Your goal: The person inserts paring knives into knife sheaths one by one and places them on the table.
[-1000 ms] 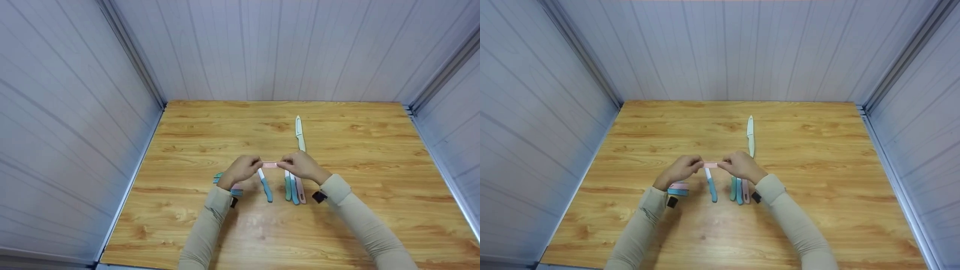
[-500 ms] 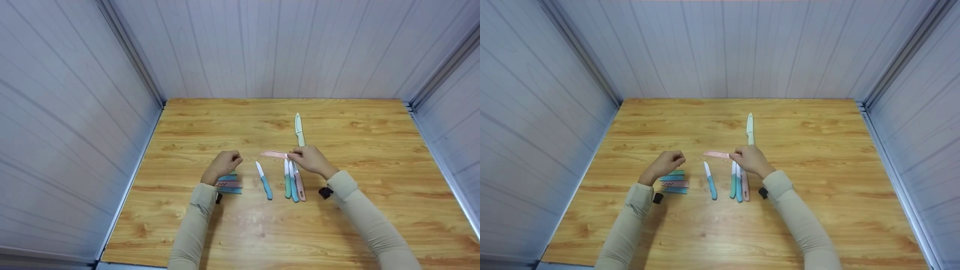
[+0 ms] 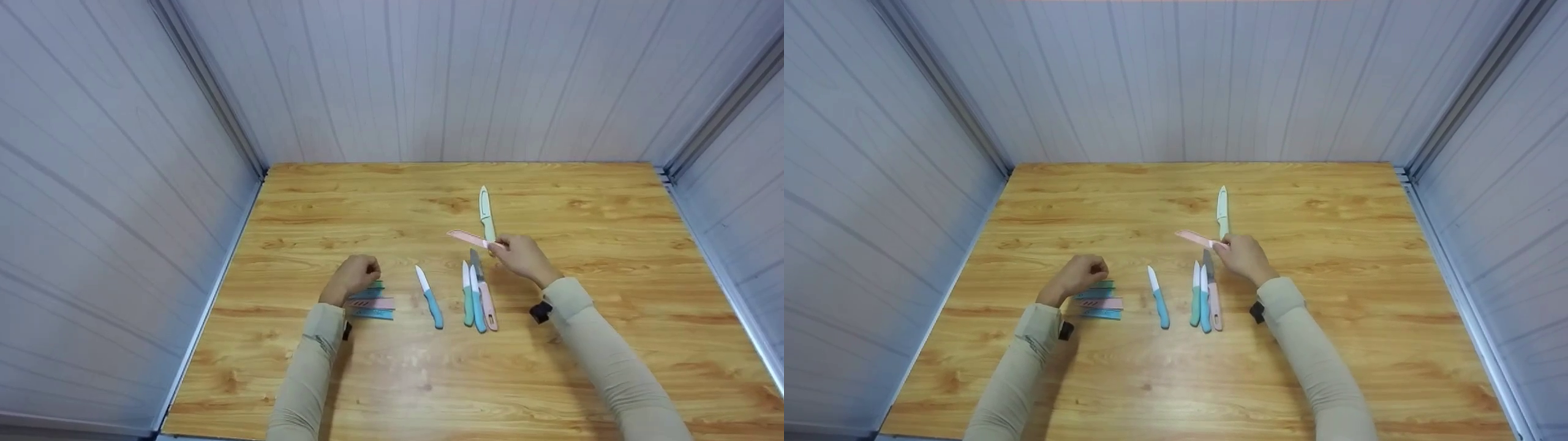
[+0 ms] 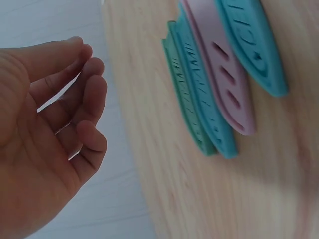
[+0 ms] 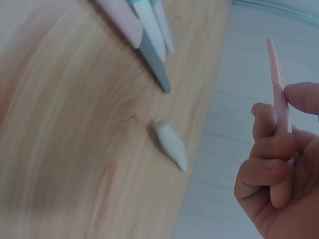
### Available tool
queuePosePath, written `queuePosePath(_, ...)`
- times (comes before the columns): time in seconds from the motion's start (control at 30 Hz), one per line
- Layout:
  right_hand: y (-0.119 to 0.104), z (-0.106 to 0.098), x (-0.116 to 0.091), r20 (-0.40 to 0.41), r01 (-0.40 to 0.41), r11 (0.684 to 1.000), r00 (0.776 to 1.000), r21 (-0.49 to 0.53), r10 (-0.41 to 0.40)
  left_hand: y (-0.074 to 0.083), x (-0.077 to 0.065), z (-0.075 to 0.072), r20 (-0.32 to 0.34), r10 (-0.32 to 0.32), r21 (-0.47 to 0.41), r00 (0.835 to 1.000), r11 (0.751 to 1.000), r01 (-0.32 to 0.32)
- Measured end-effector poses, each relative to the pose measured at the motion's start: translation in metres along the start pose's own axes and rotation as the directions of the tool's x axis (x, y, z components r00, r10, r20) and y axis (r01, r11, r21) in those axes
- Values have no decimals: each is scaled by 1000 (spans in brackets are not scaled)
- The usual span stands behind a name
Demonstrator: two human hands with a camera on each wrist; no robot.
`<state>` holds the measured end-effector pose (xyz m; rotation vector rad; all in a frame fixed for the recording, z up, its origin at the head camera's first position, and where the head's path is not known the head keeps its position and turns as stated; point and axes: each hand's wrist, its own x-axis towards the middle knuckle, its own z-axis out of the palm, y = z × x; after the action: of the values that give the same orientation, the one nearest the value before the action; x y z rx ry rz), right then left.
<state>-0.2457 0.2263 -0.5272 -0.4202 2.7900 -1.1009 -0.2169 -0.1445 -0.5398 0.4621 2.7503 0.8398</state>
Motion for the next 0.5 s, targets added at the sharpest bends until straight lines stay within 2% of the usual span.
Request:
queuePosePath(0.23,25,-6,9,-89,-83,997,993,6,83,-12,0,7,7,9,103,1000,995,-10)
queuePosePath(0.33,36,-10,15,-130,-100,995,986,5,100,-16,-2,9,16,-4,108,1000,994,2)
queuePosePath(0.5,49,-14,28,-166,-170,985,971,37,174,-22,-5,10,38,-22,87,999,996,18)
